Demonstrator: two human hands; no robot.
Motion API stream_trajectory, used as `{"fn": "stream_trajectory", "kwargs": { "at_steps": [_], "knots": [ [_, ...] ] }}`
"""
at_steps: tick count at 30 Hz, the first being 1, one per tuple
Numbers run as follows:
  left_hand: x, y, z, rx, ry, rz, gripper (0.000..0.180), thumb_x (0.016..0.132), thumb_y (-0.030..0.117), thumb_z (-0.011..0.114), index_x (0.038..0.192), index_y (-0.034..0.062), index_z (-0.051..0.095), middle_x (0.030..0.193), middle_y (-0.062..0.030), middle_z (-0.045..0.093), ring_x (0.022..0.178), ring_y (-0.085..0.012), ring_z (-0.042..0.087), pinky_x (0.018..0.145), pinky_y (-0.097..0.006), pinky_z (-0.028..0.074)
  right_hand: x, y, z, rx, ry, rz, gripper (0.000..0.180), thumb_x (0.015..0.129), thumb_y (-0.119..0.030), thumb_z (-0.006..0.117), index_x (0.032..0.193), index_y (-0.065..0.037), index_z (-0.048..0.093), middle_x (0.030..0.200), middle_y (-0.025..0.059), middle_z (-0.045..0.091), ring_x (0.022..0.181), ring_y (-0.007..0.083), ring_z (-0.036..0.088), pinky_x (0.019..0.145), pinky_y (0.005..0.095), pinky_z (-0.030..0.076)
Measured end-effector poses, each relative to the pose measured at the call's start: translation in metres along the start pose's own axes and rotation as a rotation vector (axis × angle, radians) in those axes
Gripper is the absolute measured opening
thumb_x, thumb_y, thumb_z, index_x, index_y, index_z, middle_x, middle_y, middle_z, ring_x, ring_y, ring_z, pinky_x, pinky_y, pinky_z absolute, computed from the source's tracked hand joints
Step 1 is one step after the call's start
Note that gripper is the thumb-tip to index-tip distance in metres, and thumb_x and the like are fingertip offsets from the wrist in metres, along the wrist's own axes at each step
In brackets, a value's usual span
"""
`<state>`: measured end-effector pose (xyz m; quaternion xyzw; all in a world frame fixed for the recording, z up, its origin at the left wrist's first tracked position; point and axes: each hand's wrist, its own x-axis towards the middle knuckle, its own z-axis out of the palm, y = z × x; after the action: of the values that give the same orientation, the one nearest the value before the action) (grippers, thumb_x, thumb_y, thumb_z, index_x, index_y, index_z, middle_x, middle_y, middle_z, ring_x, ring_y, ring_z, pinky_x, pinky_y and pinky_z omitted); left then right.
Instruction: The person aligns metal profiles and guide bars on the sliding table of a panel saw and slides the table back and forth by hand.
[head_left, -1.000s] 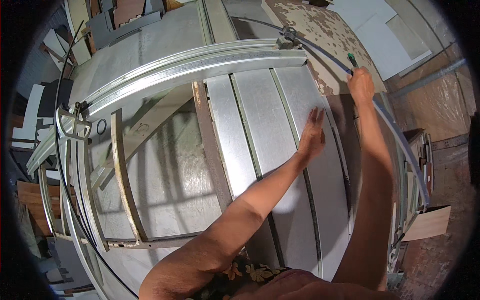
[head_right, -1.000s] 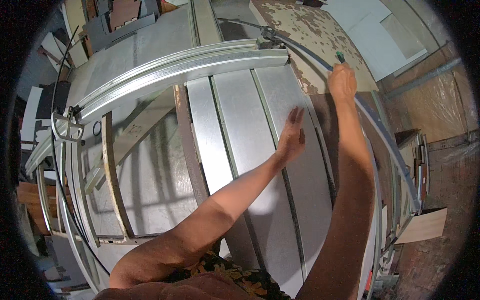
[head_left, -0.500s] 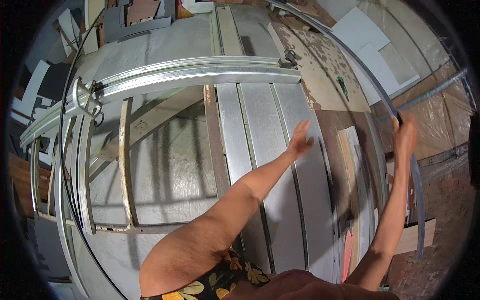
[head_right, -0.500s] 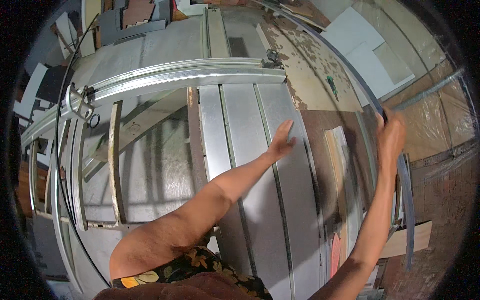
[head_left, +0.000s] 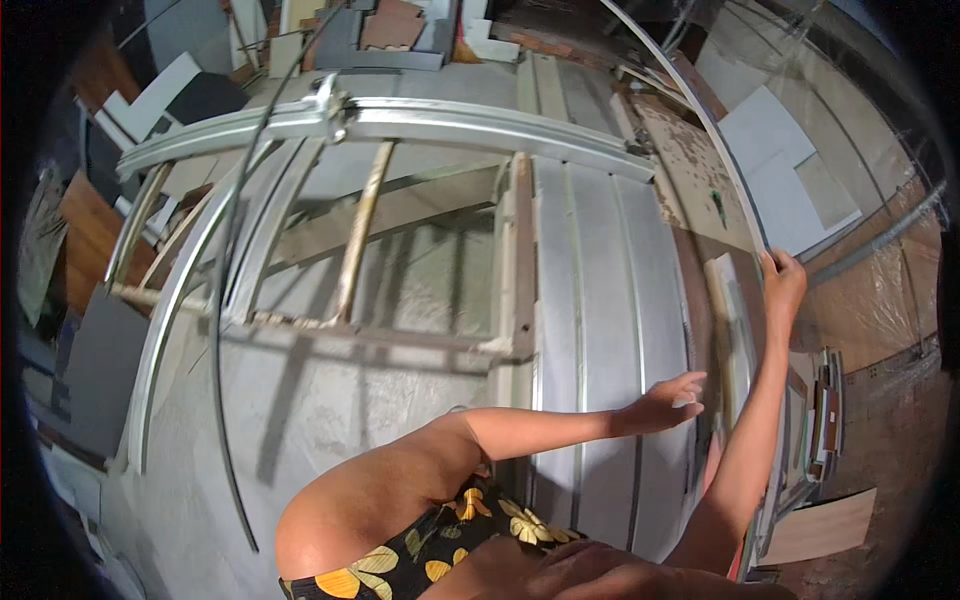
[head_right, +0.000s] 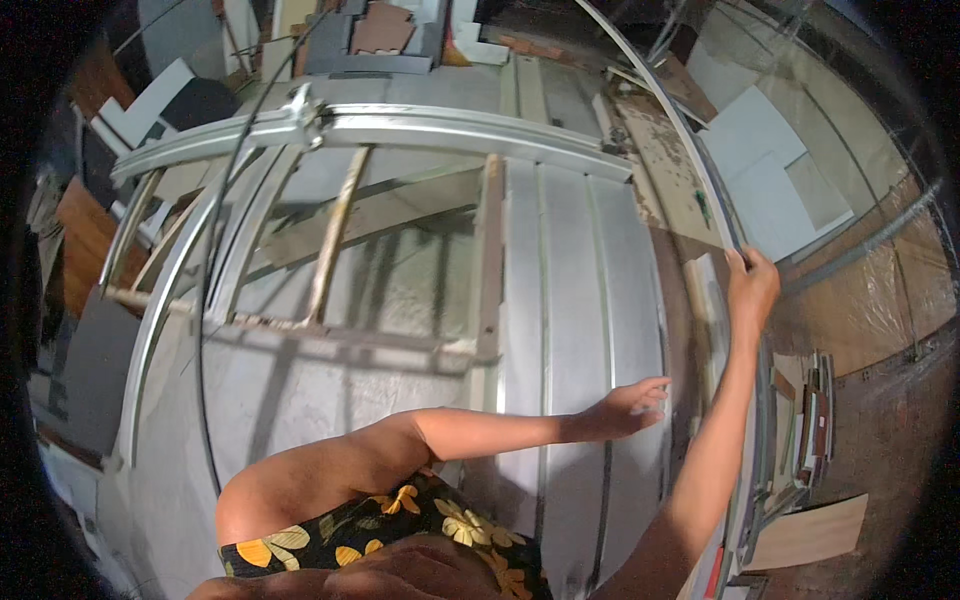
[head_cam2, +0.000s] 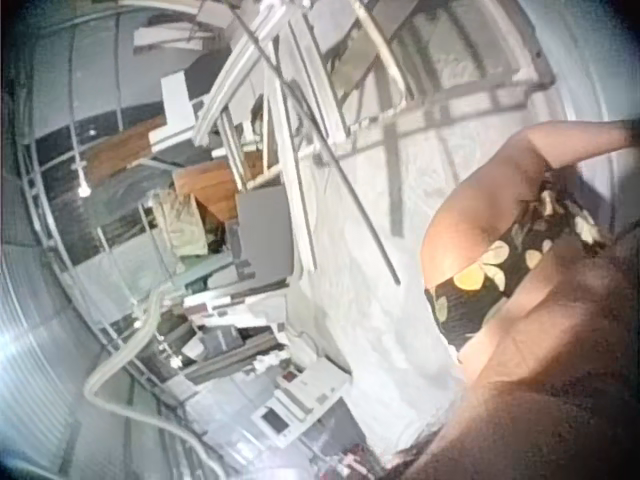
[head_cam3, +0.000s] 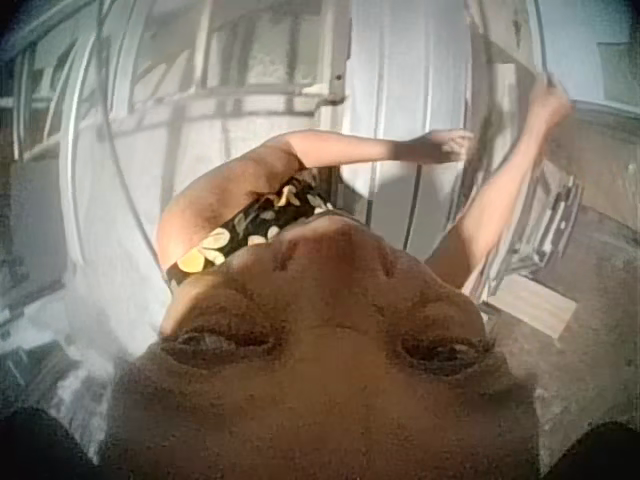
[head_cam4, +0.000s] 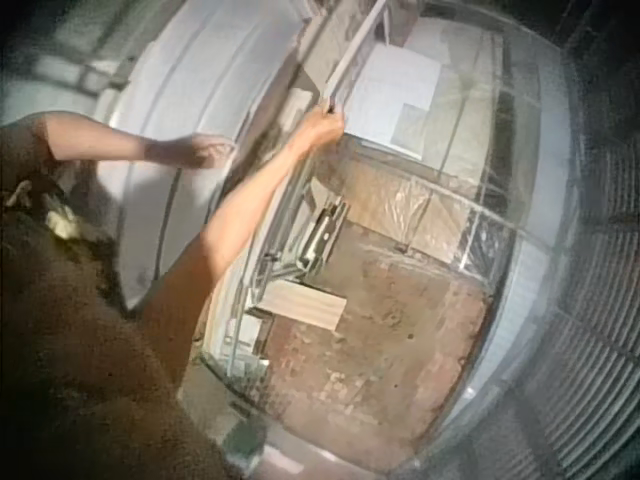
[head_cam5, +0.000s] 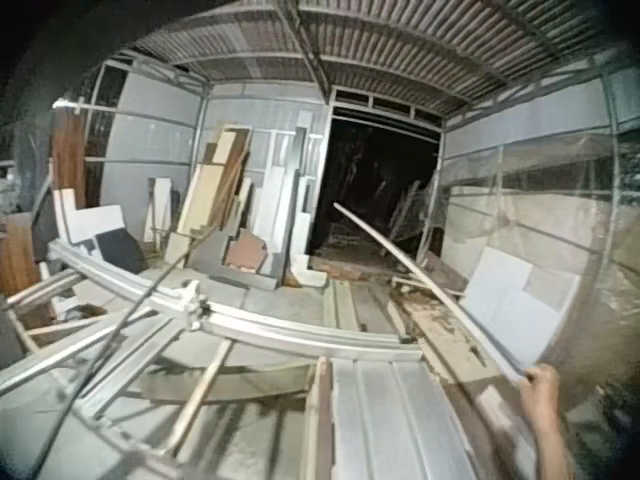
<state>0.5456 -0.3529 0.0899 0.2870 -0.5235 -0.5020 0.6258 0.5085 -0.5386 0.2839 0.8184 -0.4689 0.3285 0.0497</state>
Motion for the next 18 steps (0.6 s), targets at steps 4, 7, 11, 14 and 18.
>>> {"fn": "stream_trajectory", "kwargs": {
  "at_steps": [4,7,11,14,18],
  "knots": [
    [-0.074,0.059,0.04,0.054,0.072,-0.253,0.066,0.093,0.027,0.059,0.146,0.0026,0.026,0.133,-0.0221,0.051,0.12,-0.0256,0.052,0.099,-0.036,0.042,-0.039,-0.061,0.026,0.299,-0.154,0.067,0.027,0.083,-0.023,0.069,0.094,0.001,0.072,0.08,0.0132,0.07,0.074,0.0141,0.061,0.071,0.0309,0.047],
    [-0.13,0.067,0.047,-0.146,0.091,-0.16,0.07,0.093,0.019,0.059,0.149,0.0032,0.02,0.134,-0.0155,0.051,0.119,-0.0152,0.052,0.095,-0.031,0.044,-0.093,-0.148,0.054,0.738,-0.263,0.195,0.029,0.081,-0.021,0.071,0.098,0.003,0.073,0.088,0.0087,0.072,0.08,0.0148,0.063,0.072,0.0291,0.048],
    [-0.208,0.098,0.057,-0.439,0.341,0.011,0.064,0.093,0.008,0.053,0.147,-0.001,0.02,0.122,-0.0098,0.055,0.108,-0.0126,0.054,0.091,-0.028,0.045,-0.146,-0.198,0.081,1.044,-0.367,0.359,0.031,0.081,-0.018,0.073,0.099,0.007,0.071,0.089,0.0102,0.071,0.078,0.0163,0.064,0.071,0.0285,0.048],
    [-0.266,0.109,0.043,-0.266,0.601,-0.126,0.067,0.093,0.012,0.054,0.147,-0.0017,0.018,0.133,-0.0141,0.049,0.111,-0.0148,0.055,0.09,-0.027,0.047,-0.196,-0.281,0.083,1.238,-0.427,0.396,0.031,0.079,-0.017,0.076,0.097,0.007,0.071,0.086,0.0106,0.07,0.073,0.0144,0.062,0.068,0.028,0.048],
    [-0.324,0.108,0.003,0.479,1.165,0.162,0.066,0.09,0.012,0.058,0.145,-0.0017,0.025,0.11,-0.0125,0.058,0.069,-0.009,0.052,0.057,-0.025,0.045,-0.252,-0.391,0.105,1.338,-0.474,0.402,0.032,0.078,-0.018,0.076,0.096,0.007,0.071,0.084,0.0079,0.069,0.071,0.0135,0.059,0.066,0.03,0.047]
  ]
}}
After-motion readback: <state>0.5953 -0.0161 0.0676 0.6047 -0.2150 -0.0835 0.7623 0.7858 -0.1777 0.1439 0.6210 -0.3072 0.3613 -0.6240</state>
